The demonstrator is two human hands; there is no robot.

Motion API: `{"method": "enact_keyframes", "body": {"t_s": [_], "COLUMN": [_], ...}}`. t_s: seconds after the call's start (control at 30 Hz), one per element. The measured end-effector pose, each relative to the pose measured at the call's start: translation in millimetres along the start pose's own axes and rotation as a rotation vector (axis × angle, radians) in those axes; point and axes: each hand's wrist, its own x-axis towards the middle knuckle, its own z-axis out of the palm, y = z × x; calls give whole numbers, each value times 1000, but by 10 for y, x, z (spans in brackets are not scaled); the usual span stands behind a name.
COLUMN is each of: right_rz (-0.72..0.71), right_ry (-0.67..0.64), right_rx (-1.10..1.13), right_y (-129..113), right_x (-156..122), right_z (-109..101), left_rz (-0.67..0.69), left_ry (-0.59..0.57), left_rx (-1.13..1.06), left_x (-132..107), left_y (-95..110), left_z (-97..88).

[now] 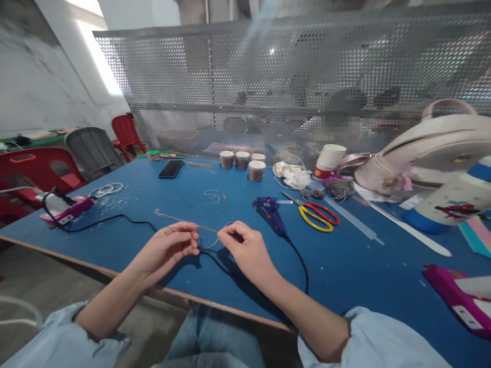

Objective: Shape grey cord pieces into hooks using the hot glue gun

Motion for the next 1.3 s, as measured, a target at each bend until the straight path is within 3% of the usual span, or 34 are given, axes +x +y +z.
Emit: {"method": "enact_keyframes", "body": {"t_s": [0.17, 0.37, 0.5, 0.67, 0.8, 0.93, 1.03, 1.17, 1.3], "right_rz": [210, 340, 377, 313, 228, 110, 31, 4, -53], "right_ry": [-5, -41, -72, 6, -11, -77, -115, -122, -85], "right_rx": [181, 363, 431, 308, 158, 4, -71, -167, -236], "right_y": [18, 12, 51, 65, 53, 57, 74, 92, 111], "right_x": [-1, -20, -22, 32, 77, 92, 106, 142, 206], "right_z": [47, 85, 96, 58, -37, -162, -250, -329, -350], "left_rz": [99, 141, 167, 187, 74, -170, -285, -283, -251], "left_ry": [71, 128, 153, 139, 41, -195, -305, -369, -361], "left_rx": [104, 178, 222, 230, 93, -62, -52, 66, 189], "left_x": [23, 48, 64, 51, 64, 139, 174, 153, 146], "left_y": [-121, -186, -215, -180, -69, 27, 58, 64, 44], "left_z": [64, 44, 6, -8, -63, -196, -261, -242, -170]}}
